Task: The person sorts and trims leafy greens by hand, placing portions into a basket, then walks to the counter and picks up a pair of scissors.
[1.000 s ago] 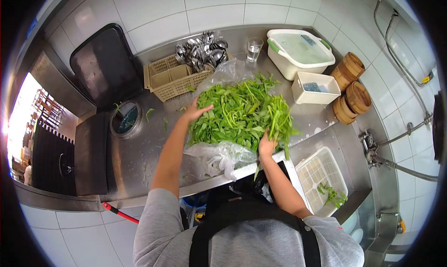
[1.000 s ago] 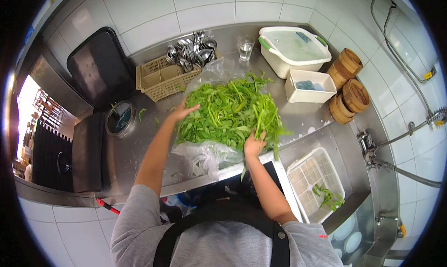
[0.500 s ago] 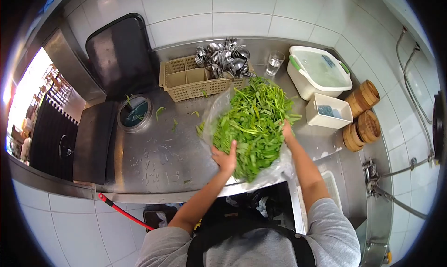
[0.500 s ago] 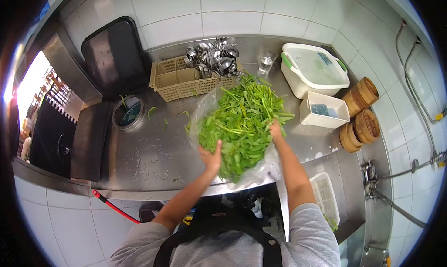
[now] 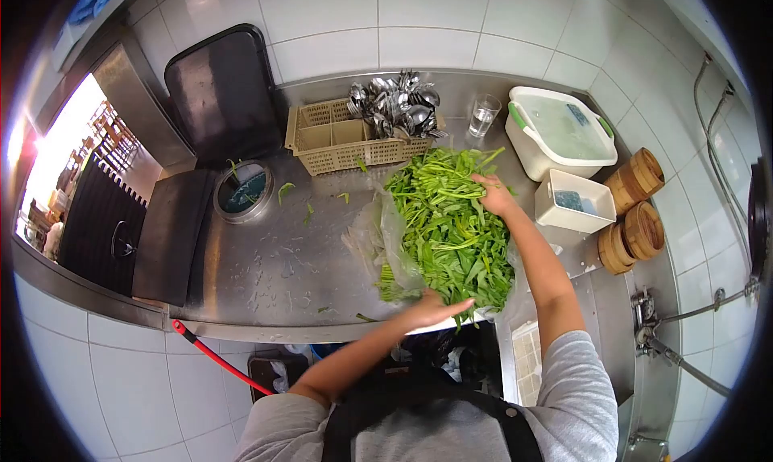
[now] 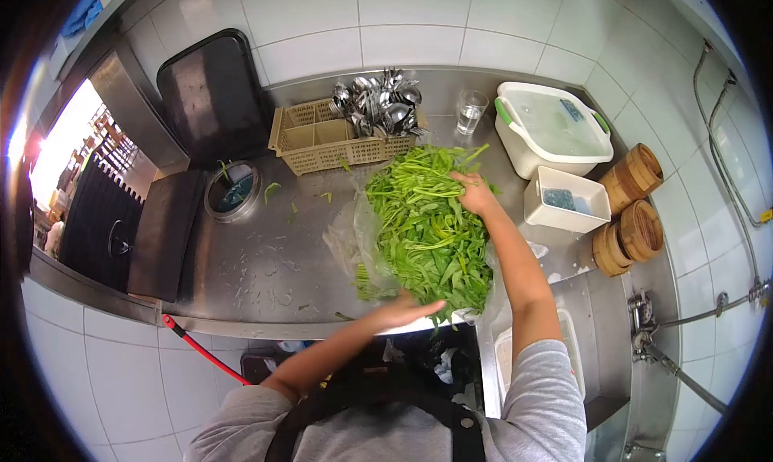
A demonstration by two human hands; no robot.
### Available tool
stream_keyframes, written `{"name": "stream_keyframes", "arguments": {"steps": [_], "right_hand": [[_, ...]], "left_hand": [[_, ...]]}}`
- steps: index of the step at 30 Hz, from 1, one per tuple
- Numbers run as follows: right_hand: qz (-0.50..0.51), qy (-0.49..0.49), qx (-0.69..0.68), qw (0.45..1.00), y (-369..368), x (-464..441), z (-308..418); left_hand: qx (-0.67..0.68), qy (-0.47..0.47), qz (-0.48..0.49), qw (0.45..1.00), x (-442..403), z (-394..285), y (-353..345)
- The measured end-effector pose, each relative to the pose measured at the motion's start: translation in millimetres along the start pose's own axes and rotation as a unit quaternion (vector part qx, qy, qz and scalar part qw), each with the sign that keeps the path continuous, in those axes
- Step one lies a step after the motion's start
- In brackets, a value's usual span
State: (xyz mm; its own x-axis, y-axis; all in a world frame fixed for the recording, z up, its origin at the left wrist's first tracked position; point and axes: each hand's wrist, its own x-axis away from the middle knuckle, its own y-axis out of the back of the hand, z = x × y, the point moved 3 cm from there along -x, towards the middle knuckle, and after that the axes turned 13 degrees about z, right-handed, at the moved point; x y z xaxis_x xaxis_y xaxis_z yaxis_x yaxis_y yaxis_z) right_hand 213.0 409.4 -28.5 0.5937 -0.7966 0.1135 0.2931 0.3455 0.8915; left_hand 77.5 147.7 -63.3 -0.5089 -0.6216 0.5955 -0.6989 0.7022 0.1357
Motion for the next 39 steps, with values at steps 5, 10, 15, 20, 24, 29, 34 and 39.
{"name": "stream_keyframes", "arguments": {"steps": [5, 10, 15, 20, 24, 29, 34, 39], "right_hand": [[-0.063, 0.056, 0.102, 0.991, 36, 55, 66], [0.027, -0.008, 0.131, 0.991, -25, 110, 116], [-0.032, -0.078, 0.125, 0.989, -42, 117, 129], [-0.135, -0.071, 0.110, 0.982, -62, 127, 122], [-0.157, -0.083, 0.120, 0.977, -65, 128, 119], [-0.152, -0.101, 0.123, 0.975, -63, 127, 121], [-0.122, -0.115, 0.094, 0.981, -62, 128, 124], [-0.124, -0.027, 0.133, 0.983, -37, 136, 143]], "left_hand": [[-0.251, 0.068, 0.122, 0.958, 83, -11, 119], [-0.402, -0.027, -0.326, 0.856, 103, -90, 190], [-0.439, -0.086, -0.218, 0.868, -77, -121, 244], [-0.460, 0.096, -0.296, 0.832, -233, -86, 293], [-0.464, 0.104, -0.263, 0.840, -251, -71, 310], [-0.600, -0.089, -0.235, 0.760, -198, -87, 285], [-0.537, -0.213, -0.349, 0.738, -64, -143, 255], [-0.486, -0.330, -0.453, 0.670, 56, -170, 217]]}}
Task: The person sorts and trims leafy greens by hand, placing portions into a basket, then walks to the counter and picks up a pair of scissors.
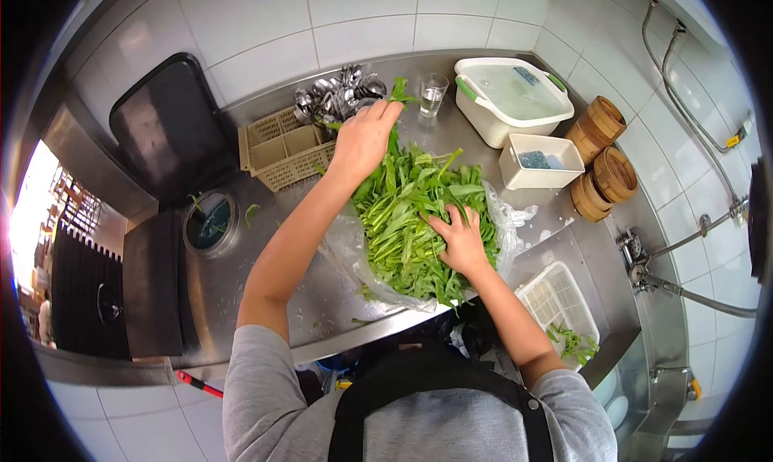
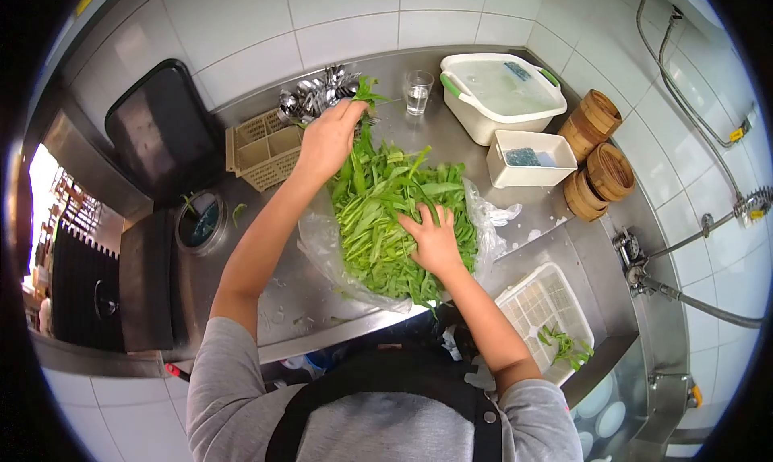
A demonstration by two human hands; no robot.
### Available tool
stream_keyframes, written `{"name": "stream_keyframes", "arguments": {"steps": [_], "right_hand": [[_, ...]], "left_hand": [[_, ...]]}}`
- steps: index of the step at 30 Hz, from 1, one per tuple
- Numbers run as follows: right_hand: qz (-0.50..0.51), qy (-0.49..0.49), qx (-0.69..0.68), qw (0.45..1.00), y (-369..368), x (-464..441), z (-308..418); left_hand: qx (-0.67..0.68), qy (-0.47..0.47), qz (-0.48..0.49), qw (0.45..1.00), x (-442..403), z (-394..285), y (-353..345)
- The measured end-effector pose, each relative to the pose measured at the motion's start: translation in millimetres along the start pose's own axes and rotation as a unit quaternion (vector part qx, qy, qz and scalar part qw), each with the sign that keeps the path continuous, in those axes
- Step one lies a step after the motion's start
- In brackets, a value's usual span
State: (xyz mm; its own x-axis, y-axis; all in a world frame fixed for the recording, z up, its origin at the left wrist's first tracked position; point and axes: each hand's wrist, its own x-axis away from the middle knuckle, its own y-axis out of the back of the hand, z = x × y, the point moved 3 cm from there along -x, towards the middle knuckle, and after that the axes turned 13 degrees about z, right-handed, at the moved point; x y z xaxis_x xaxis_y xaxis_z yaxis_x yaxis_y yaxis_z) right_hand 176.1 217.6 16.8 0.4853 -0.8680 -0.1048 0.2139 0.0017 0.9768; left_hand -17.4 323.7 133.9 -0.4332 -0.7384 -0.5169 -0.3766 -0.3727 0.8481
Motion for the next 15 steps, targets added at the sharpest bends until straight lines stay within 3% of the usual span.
{"name": "stream_keyframes", "arguments": {"steps": [3, 4, 6, 8, 9, 12, 15], "right_hand": [[-0.020, 0.053, 0.048, 0.997, 21, 16, 15], [-0.020, 0.057, 0.047, 0.997, 21, 22, 12], [-0.081, 0.038, 0.033, 0.995, 22, 40, -1], [-0.097, 0.028, 0.036, 0.994, 11, 48, -18], [-0.061, 0.026, 0.041, 0.997, 7, 48, -23], [0.023, 0.015, 0.042, 0.999, 13, 42, -44], [0.061, 0.074, -0.023, 0.995, 56, 52, -35]], "left_hand": [[-0.054, 0.013, 0.021, 0.998, 34, -26, 12], [-0.061, 0.053, 0.106, 0.991, 44, -30, 3], [0.058, 0.058, 0.268, 0.960, 74, -44, -35], [0.244, -0.016, 0.219, 0.945, 97, -50, -66], [0.284, -0.017, 0.267, 0.921, 101, -54, -68], [0.210, 0.048, 0.288, 0.933, 91, -50, -59], [0.170, 0.042, 0.201, 0.964, 84, -45, -38]]}}
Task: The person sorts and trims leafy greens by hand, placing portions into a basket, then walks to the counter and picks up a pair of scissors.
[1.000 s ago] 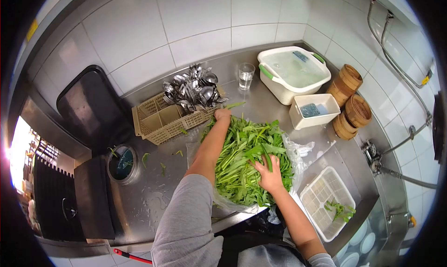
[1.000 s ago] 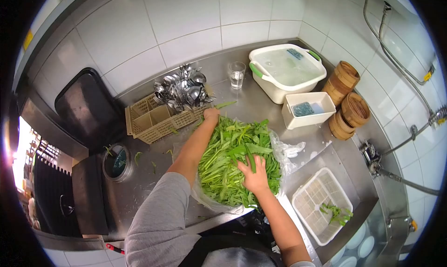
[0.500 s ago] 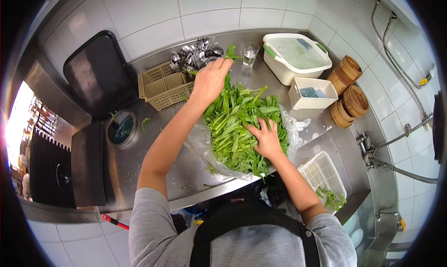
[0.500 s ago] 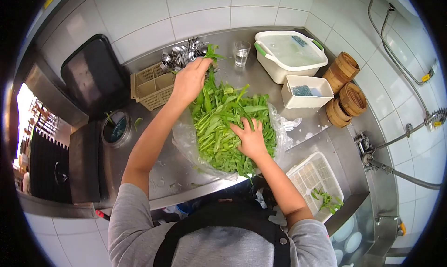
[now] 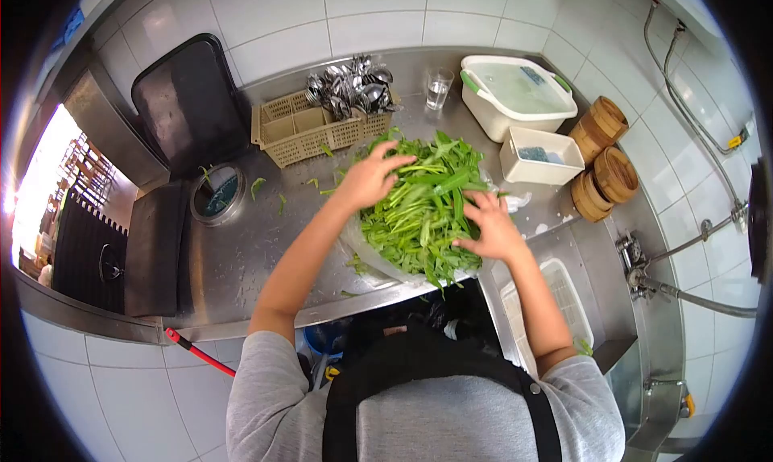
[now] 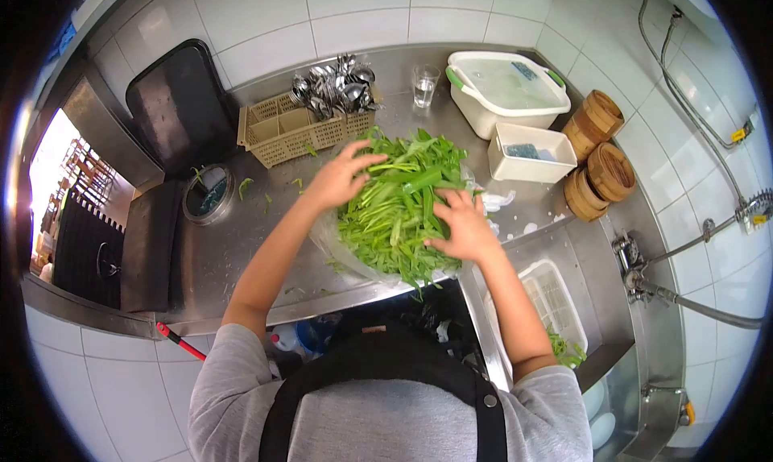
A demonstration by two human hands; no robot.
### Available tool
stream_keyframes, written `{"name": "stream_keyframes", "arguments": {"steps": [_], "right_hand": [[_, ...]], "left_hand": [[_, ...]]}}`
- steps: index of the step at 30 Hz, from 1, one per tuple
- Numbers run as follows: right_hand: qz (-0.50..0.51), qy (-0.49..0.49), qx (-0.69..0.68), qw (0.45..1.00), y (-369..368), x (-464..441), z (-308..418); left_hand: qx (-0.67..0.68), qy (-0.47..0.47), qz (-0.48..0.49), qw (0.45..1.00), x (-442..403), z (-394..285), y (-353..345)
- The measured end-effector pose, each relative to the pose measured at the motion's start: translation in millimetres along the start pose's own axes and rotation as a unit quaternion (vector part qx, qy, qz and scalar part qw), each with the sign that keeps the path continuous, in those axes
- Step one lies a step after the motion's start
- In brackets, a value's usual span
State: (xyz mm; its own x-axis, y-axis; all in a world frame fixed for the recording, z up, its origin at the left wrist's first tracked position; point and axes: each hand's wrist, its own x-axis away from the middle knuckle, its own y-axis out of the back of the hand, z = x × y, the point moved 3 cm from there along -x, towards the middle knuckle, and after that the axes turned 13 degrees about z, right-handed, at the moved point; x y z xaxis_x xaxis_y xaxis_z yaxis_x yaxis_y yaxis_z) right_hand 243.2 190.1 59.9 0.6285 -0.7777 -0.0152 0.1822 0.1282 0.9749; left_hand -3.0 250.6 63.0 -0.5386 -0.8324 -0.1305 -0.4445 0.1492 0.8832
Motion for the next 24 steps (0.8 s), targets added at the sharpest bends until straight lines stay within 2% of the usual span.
{"name": "stream_keyframes", "arguments": {"steps": [1, 2, 3, 5, 7, 8, 9, 11, 13, 15, 17, 18, 19, 21, 23, 24], "right_hand": [[-0.024, 0.021, -0.020, 0.999, 15, 3, 8], [-0.017, 0.022, -0.031, 0.999, 22, 6, 10], [-0.013, 0.025, -0.040, 0.999, 28, 8, 11], [-0.050, 0.044, -0.027, 0.997, 36, 10, 15], [-0.105, 0.008, -0.051, 0.993, 41, 7, 13], [-0.162, 0.018, -0.032, 0.986, 44, 6, 16], [-0.165, 0.022, -0.031, 0.985, 43, 3, 19], [-0.221, 0.033, -0.064, 0.973, 42, -3, 24], [-0.233, 0.073, -0.052, 0.968, 39, -10, 37], [-0.201, 0.110, -0.002, 0.973, 32, -21, 48], [-0.189, 0.107, 0.025, 0.976, 26, -28, 52], [-0.175, 0.101, 0.052, 0.978, 24, -31, 52], [-0.176, 0.102, 0.052, 0.978, 24, -33, 50], [-0.184, 0.039, 0.074, 0.979, 26, -32, 36], [-0.213, 0.033, 0.073, 0.974, 31, -30, 31], [-0.247, 0.020, 0.068, 0.966, 31, -29, 26]], "left_hand": [[0.001, 0.002, -0.013, 1.000, -2, 1, 5], [0.016, -0.045, -0.060, 0.997, -3, 0, 7], [0.020, -0.042, -0.055, 0.997, -5, 0, 4], [0.126, -0.037, -0.026, 0.991, -13, -2, -2], [0.115, -0.025, -0.037, 0.992, -14, -4, -15], [0.091, 0.028, -0.036, 0.995, -14, -1, -24], [0.068, 0.081, -0.035, 0.994, -13, 5, -32], [0.064, 0.117, -0.050, 0.990, -9, 15, -40], [0.204, 0.155, -0.041, 0.966, -2, 21, -46], [0.229, 0.129, -0.033, 0.964, 4, 20, -52], [0.176, 0.062, -0.040, 0.982, 4, 18, -54], [0.249, 0.122, -0.028, 0.960, 9, 9, -45], [0.248, 0.122, -0.029, 0.961, 11, 5, -38], [0.321, 0.028, -0.145, 0.936, 18, -4, -19], [0.298, 0.035, -0.141, 0.944, 25, -25, 11], [0.247, 0.009, -0.124, 0.961, 25, -32, 20]]}}
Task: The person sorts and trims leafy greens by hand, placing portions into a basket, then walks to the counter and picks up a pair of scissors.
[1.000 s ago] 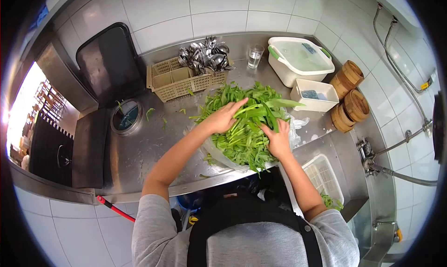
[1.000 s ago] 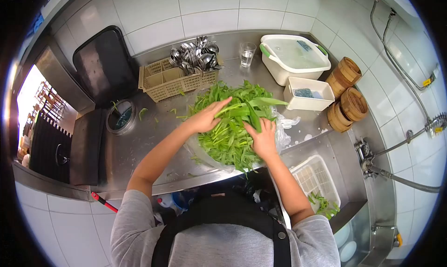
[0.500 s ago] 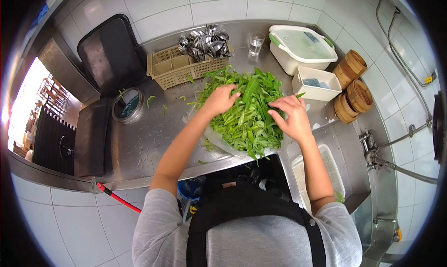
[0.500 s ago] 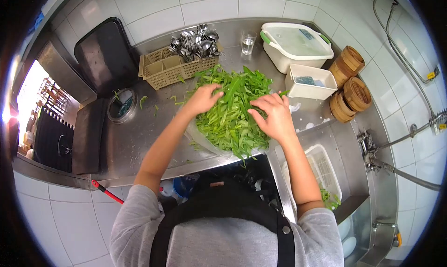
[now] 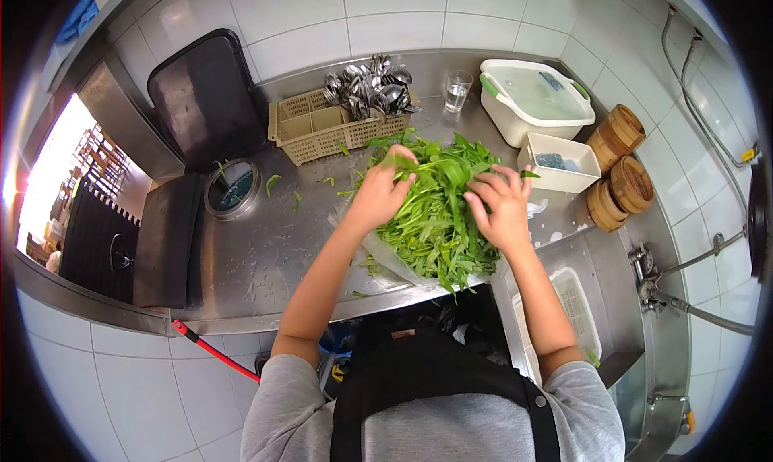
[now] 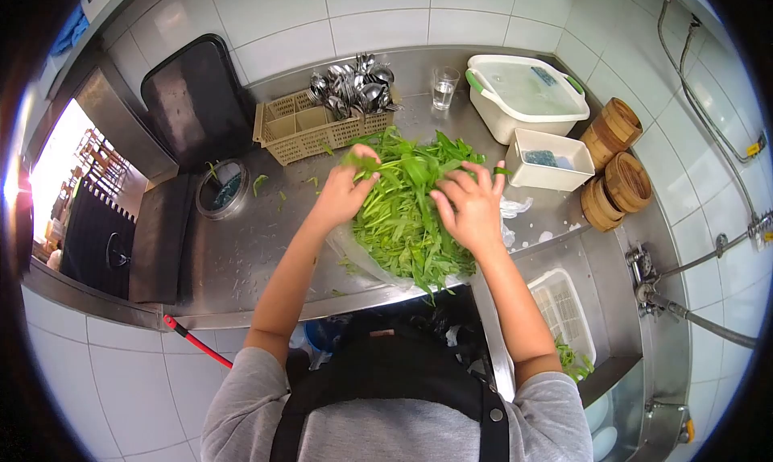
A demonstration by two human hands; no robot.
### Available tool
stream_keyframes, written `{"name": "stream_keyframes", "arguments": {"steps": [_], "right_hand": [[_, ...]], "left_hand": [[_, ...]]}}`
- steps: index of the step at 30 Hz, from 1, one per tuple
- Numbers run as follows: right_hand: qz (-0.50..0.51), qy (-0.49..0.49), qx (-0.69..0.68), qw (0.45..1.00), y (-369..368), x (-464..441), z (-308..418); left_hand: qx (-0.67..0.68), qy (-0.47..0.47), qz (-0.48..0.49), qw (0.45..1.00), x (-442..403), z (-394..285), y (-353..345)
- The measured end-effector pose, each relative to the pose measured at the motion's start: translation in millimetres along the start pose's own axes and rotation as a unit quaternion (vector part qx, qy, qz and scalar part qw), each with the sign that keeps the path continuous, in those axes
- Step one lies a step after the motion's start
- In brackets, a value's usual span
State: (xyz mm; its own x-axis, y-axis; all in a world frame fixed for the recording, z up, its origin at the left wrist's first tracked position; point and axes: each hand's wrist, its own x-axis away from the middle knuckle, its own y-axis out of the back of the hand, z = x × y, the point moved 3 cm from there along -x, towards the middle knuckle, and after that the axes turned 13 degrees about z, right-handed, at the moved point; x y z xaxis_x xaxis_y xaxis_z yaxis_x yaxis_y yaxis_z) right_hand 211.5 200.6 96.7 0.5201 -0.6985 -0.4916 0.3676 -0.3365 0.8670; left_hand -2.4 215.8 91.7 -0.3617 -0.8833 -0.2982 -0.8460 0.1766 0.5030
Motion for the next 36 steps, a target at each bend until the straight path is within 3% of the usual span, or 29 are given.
{"name": "stream_keyframes", "arguments": {"steps": [2, 5, 7, 9, 11, 12, 13, 15, 17, 19, 20, 21, 23, 25, 27, 29, 32, 34, 35, 36], "right_hand": [[-0.078, -0.017, -0.017, 0.997, -3, 4, -7], [-0.155, -0.050, -0.114, 0.980, 10, -4, -2], [-0.052, 0.003, -0.147, 0.988, 21, -23, 5], [-0.022, 0.010, -0.341, 0.940, 14, -37, -2], [-0.030, 0.022, -0.321, 0.946, 9, -48, -23], [-0.006, -0.039, -0.320, 0.947, 15, -50, -28], [-0.006, -0.042, -0.318, 0.947, 10, -51, -37], [0.027, -0.086, -0.301, 0.949, -6, -51, -52], [0.026, -0.086, -0.251, 0.964, -10, -44, -50], [0.034, -0.073, -0.223, 0.972, -13, -42, -46], [0.035, -0.072, -0.224, 0.971, -14, -43, -46], [0.024, -0.058, -0.263, 0.963, -15, -43, -46], [0.001, -0.028, -0.339, 0.940, -17, -44, -48], [-0.002, -0.038, -0.339, 0.940, -12, -47, -42], [-0.071, -0.066, -0.187, 0.978, 2, -49, -29], [-0.091, -0.053, -0.148, 0.983, 7, -50, -19], [-0.115, -0.008, -0.114, 0.987, 8, -52, -13], [-0.117, -0.003, -0.128, 0.985, 9, -52, -15], [-0.119, 0.002, -0.139, 0.983, 10, -53, -16], [-0.130, 0.001, -0.140, 0.982, 13, -54, -15]], "left_hand": [[-0.074, -0.091, 0.006, 0.993, 1, -21, 0], [0.007, -0.089, 0.066, 0.994, -1, -22, -8], [0.013, -0.060, 0.079, 0.995, -6, -17, -17], [0.062, -0.135, 0.072, 0.986, -8, -12, -23], [0.094, -0.160, 0.076, 0.980, -10, -11, -27], [0.051, -0.088, 0.053, 0.993, -8, -9, -27], [0.008, -0.014, 0.029, 0.999, -5, -6, -26], [-0.026, -0.007, 0.008, 1.000, 0, 8, -23], [-0.004, 0.103, 0.041, 0.994, 9, 21, -20], [0.034, 0.113, 0.068, 0.991, 18, 43, -16], [0.126, 0.125, 0.084, 0.981, 22, 51, -14], [0.217, 0.136, 0.098, 0.962, 25, 50, -13], [0.249, 0.144, 0.082, 0.954, 33, 42, -6], [0.073, 0.165, 0.108, 0.978, 37, 43, 1], [0.036, 0.183, 0.121, 0.975, 39, 43, -1], [-0.003, 0.199, 0.134, 0.971, 38, 41, -3], [-0.022, 0.195, 0.057, 0.979, 35, 29, 10], [0.013, 0.104, -0.096, 0.990, 29, 14, 37], [0.023, 0.018, -0.130, 0.991, 26, 3, 47], [0.019, -0.004, -0.146, 0.989, 23, -11, 56]]}}
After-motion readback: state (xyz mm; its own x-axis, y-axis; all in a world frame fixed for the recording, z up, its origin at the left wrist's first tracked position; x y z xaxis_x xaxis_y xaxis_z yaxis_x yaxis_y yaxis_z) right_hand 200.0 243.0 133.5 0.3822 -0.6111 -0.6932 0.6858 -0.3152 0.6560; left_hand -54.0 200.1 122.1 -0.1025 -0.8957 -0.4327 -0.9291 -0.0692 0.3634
